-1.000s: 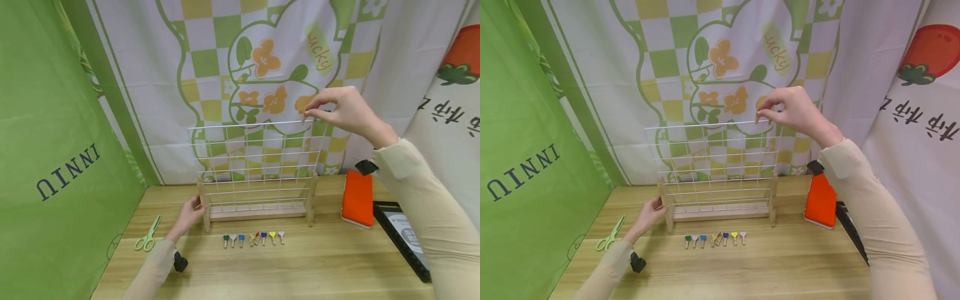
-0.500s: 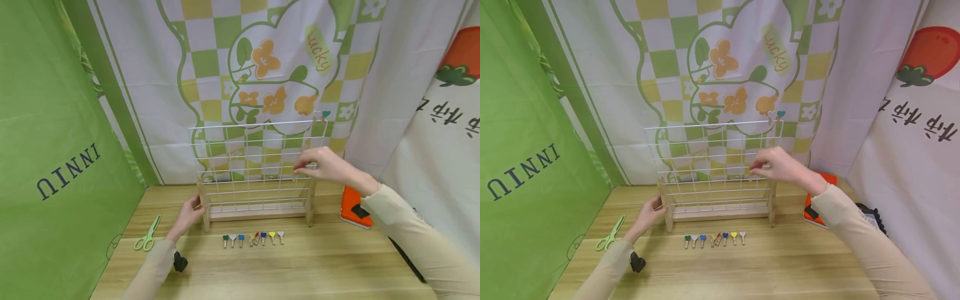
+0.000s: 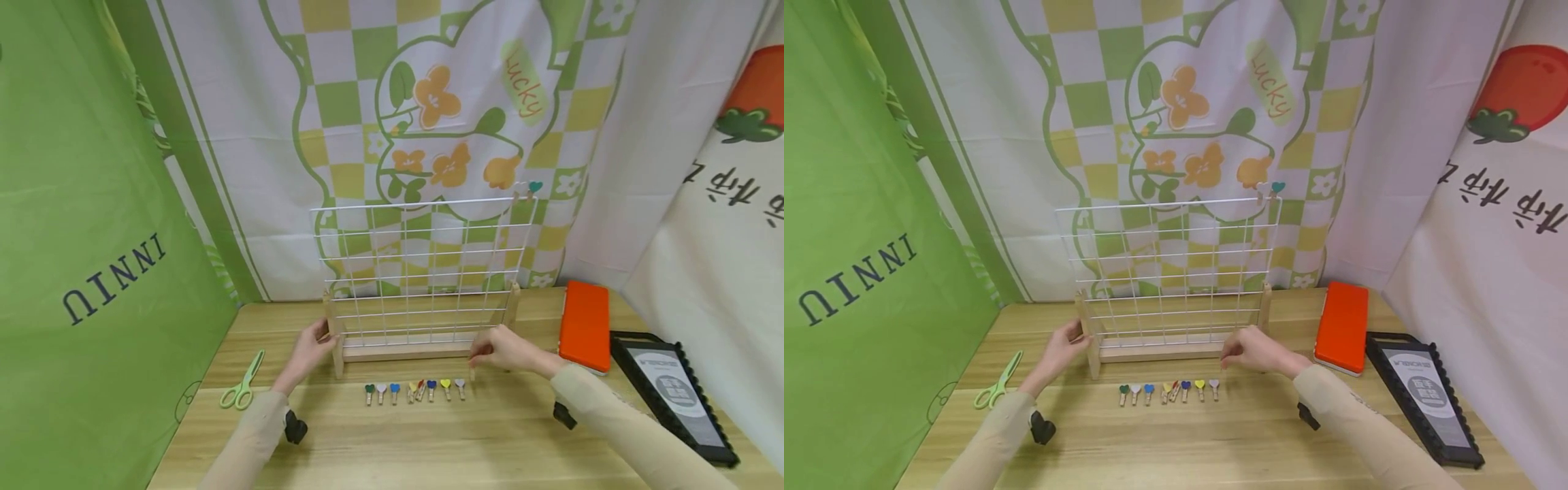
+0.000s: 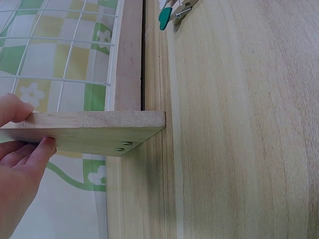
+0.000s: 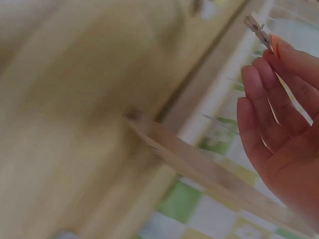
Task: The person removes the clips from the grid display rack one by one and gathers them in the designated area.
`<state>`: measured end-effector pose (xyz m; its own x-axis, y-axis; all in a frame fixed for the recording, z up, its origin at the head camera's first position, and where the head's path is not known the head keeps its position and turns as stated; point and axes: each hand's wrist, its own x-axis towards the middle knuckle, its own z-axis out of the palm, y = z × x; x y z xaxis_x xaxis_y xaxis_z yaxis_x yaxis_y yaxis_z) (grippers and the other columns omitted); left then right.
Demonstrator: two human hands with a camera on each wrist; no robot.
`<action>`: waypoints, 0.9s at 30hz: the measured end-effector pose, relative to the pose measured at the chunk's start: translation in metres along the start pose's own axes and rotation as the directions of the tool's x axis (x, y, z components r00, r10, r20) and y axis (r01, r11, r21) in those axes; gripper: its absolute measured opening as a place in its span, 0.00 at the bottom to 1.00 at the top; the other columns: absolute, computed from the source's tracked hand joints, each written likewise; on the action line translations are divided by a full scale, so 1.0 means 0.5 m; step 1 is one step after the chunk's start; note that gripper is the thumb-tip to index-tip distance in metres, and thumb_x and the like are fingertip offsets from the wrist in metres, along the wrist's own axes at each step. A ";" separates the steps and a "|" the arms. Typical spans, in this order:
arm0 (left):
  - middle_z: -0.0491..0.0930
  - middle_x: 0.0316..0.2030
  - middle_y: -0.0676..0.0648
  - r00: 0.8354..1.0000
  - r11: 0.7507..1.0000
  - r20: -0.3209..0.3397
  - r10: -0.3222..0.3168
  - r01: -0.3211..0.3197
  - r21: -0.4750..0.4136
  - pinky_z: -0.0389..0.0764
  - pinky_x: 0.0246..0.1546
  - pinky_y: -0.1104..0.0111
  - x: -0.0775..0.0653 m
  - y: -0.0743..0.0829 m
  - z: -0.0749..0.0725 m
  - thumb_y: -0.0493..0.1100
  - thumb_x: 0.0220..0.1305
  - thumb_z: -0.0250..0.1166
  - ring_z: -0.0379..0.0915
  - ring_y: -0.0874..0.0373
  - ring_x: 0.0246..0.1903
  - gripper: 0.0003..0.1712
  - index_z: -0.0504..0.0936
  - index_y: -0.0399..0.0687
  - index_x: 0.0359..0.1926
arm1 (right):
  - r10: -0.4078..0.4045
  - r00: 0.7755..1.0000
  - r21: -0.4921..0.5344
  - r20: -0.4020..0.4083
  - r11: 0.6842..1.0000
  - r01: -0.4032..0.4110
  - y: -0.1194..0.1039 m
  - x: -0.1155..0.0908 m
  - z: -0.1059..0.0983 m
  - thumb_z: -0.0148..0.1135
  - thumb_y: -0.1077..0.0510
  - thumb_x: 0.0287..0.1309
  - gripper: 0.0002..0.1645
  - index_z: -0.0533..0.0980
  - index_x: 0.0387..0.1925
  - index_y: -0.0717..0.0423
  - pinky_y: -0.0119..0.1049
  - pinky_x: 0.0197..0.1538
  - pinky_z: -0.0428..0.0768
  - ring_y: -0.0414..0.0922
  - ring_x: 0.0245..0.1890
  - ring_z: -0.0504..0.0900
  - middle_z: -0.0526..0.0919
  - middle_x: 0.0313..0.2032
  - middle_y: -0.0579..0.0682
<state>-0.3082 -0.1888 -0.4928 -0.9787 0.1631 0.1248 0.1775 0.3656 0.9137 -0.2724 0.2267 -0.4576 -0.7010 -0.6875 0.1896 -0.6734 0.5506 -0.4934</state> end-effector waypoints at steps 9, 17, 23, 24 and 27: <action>0.67 0.66 0.26 1.000 1.000 -0.004 -0.004 0.004 0.004 0.76 0.65 0.50 0.000 -0.004 -0.001 0.31 0.67 0.61 0.66 0.34 0.66 0.34 0.61 0.26 0.70 | 0.133 0.989 0.080 0.065 0.987 -0.138 0.042 -0.018 0.058 0.71 0.58 0.56 0.07 0.87 0.32 0.60 0.21 0.31 0.78 0.27 0.28 0.77 0.89 0.29 0.48; 0.67 0.66 0.25 1.000 1.000 -0.014 -0.018 0.018 0.006 0.75 0.66 0.49 -0.002 0.009 0.004 0.30 0.67 0.60 0.66 0.33 0.67 0.33 0.60 0.24 0.70 | 0.100 0.991 0.112 0.085 0.988 -0.109 0.056 -0.021 0.082 0.68 0.62 0.57 0.06 0.87 0.30 0.62 0.20 0.27 0.78 0.29 0.23 0.79 0.90 0.26 0.51; 0.66 0.65 0.22 1.000 1.000 0.003 -0.012 0.012 0.000 0.74 0.66 0.47 -0.025 0.059 -0.001 0.27 0.67 0.59 0.65 0.31 0.66 0.32 0.60 0.21 0.69 | 0.118 0.988 0.134 0.098 0.982 -0.130 0.049 -0.022 0.083 0.67 0.61 0.59 0.07 0.86 0.31 0.63 0.19 0.25 0.74 0.27 0.21 0.75 0.89 0.26 0.54; 0.66 0.65 0.22 1.000 1.000 0.005 -0.004 0.004 0.005 0.74 0.66 0.47 -0.027 0.063 -0.001 0.27 0.66 0.58 0.65 0.30 0.66 0.32 0.60 0.20 0.68 | 0.121 0.987 0.130 0.101 0.982 -0.134 0.049 -0.022 0.082 0.67 0.61 0.60 0.07 0.86 0.32 0.62 0.19 0.25 0.74 0.26 0.21 0.74 0.89 0.26 0.54; 0.66 0.64 0.21 1.000 1.000 0.008 0.005 -0.005 0.014 0.75 0.65 0.47 -0.033 0.070 -0.003 0.27 0.67 0.58 0.65 0.29 0.65 0.32 0.59 0.19 0.68 | 0.129 0.986 0.116 0.103 0.983 -0.141 0.047 -0.021 0.082 0.67 0.60 0.60 0.08 0.86 0.33 0.62 0.19 0.27 0.75 0.27 0.23 0.75 0.90 0.28 0.53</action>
<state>-0.2861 -0.1799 -0.4622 -0.9768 0.1727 0.1264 0.1841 0.3771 0.9077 -0.2714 0.2273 -0.5059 -0.7542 -0.6557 0.0354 -0.5358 0.5833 -0.6105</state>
